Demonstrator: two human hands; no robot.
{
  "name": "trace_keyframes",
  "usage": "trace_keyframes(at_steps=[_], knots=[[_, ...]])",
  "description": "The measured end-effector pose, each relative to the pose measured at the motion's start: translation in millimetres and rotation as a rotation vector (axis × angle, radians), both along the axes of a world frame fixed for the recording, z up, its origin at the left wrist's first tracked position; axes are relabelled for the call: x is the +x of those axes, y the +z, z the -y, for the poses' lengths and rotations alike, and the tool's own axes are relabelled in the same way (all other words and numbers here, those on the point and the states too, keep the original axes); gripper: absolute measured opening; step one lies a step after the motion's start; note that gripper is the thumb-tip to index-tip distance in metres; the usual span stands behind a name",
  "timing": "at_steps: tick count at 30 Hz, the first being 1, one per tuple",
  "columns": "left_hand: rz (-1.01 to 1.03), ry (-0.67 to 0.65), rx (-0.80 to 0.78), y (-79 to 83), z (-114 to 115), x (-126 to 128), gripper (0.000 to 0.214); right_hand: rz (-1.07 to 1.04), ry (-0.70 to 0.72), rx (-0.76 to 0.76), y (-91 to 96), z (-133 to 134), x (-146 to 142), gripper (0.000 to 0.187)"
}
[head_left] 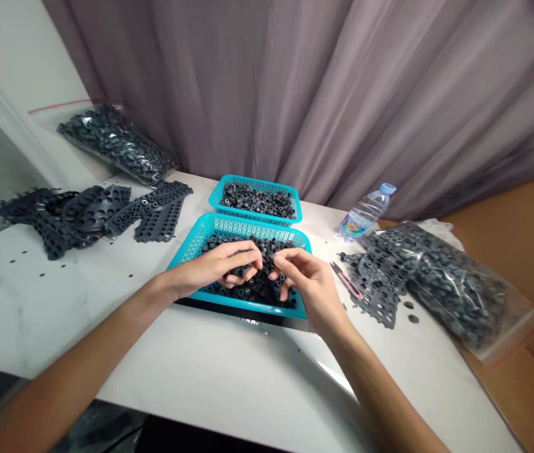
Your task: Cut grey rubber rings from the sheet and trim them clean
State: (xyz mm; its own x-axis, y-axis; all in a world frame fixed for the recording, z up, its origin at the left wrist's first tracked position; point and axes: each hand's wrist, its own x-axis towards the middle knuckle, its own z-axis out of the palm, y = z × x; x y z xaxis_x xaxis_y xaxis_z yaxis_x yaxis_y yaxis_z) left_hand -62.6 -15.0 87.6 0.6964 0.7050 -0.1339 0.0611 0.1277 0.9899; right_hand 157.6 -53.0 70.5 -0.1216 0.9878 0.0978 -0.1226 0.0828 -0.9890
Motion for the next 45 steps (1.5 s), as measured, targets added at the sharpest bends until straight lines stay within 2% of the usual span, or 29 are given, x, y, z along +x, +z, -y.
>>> trace_keyframes(at_steps=[5, 9, 25, 36, 41, 45], knots=[[-0.005, 0.029, -0.002, -1.7, -1.1, 0.3, 0.033, -0.111, 0.039, -0.185, 0.9, -5.6, 6.3, 0.028], [-0.011, 0.035, 0.000, -2.8, -1.3, 0.9, 0.034, -0.142, 0.035, -0.232, 1.8, -6.7, 8.7, 0.027], [-0.038, 0.035, -0.024, -4.3, -0.9, 2.8, 0.035, -0.156, 0.031, -0.243, 0.0, -8.8, 10.0, 0.026], [-0.020, 0.024, -0.015, -9.6, -1.4, 1.9, 0.037, -0.194, 0.077, -0.264, -0.3, -9.3, 10.5, 0.027], [-0.005, 0.029, -0.025, -10.3, -1.7, 2.9, 0.037, -0.164, 0.064, -0.230, -1.5, -8.1, 10.0, 0.029], [0.027, 0.056, -0.091, -9.5, 0.3, 4.5, 0.035, -0.065, 0.003, -0.132, -5.1, -7.6, 5.7, 0.037]])
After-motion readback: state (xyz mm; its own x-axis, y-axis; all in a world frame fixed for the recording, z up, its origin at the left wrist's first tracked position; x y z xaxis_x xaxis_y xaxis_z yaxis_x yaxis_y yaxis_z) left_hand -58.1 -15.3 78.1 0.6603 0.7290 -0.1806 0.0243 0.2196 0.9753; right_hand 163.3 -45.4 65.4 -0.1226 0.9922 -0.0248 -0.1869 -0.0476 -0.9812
